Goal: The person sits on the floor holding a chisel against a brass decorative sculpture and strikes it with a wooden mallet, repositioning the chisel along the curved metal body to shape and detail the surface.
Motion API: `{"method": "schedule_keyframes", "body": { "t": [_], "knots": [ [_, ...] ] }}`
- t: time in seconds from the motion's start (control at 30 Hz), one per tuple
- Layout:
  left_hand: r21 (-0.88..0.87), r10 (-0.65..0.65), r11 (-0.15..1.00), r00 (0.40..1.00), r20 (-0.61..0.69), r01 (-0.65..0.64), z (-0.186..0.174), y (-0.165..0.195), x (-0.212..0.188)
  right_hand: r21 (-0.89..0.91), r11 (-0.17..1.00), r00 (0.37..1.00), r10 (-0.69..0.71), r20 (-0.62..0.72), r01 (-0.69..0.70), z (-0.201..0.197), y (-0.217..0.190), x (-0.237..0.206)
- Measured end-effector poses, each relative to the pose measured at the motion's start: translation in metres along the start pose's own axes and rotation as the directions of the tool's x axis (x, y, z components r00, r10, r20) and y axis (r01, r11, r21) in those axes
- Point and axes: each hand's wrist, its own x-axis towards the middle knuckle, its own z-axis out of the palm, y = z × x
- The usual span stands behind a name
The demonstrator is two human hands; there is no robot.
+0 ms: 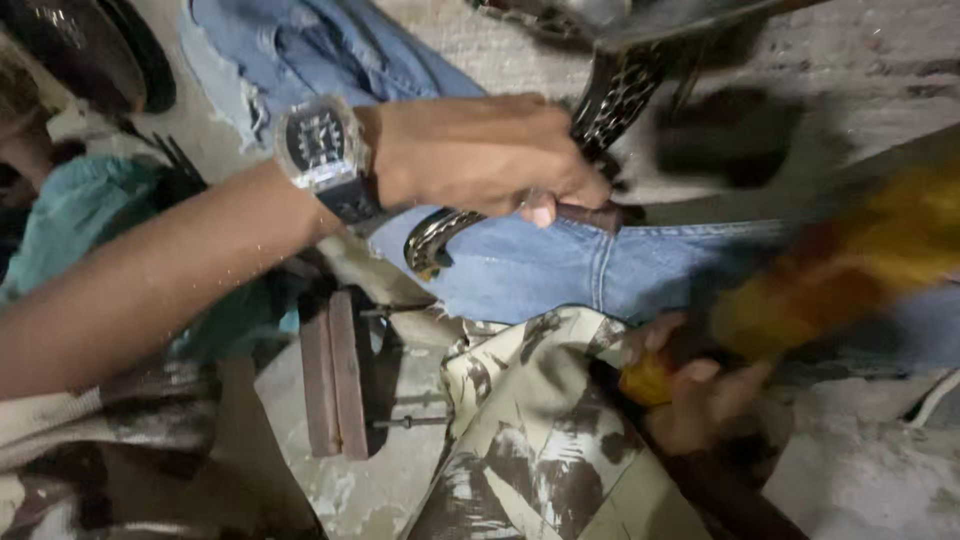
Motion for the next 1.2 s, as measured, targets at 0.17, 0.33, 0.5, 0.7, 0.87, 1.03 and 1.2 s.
{"method": "schedule_keyframes", "body": {
  "t": [0.17,0.33,0.5,0.7,0.87,1.03,1.2],
  "knots": [
    [-0.033,0.004,0.999,0.997,0.077,-0.001,0.001,0.001,-0.005,-0.436,0.899,0.974,0.139,0.177,-0.049,-0.001,0.000,-0.002],
    [0.033,-0.323,0.945,0.908,0.268,0.326,0.005,0.006,-0.004,-0.157,0.984,0.982,-0.055,0.179,0.084,0.004,-0.008,0.002],
    [0.157,-0.319,0.947,0.867,0.384,0.279,0.006,0.008,-0.001,-0.494,0.850,0.934,0.307,0.185,-0.182,-0.003,-0.016,0.001],
    [0.121,-0.194,0.976,0.976,0.103,0.181,0.004,0.015,0.003,0.026,0.999,0.999,0.034,0.017,-0.034,-0.009,-0.051,0.008],
    [-0.018,-0.333,0.939,0.923,0.194,0.343,-0.010,0.026,0.020,0.079,0.997,1.000,-0.005,-0.023,0.007,-0.004,-0.084,0.010],
    [0.030,-0.447,0.887,0.842,0.301,0.460,-0.022,0.035,0.045,0.098,0.995,1.000,0.026,-0.012,-0.025,0.004,-0.081,0.010],
    [0.169,-0.429,0.903,0.855,0.292,0.395,-0.023,0.037,0.058,0.039,0.994,0.993,0.098,0.065,-0.101,-0.004,-0.074,0.014]
  ]
}}
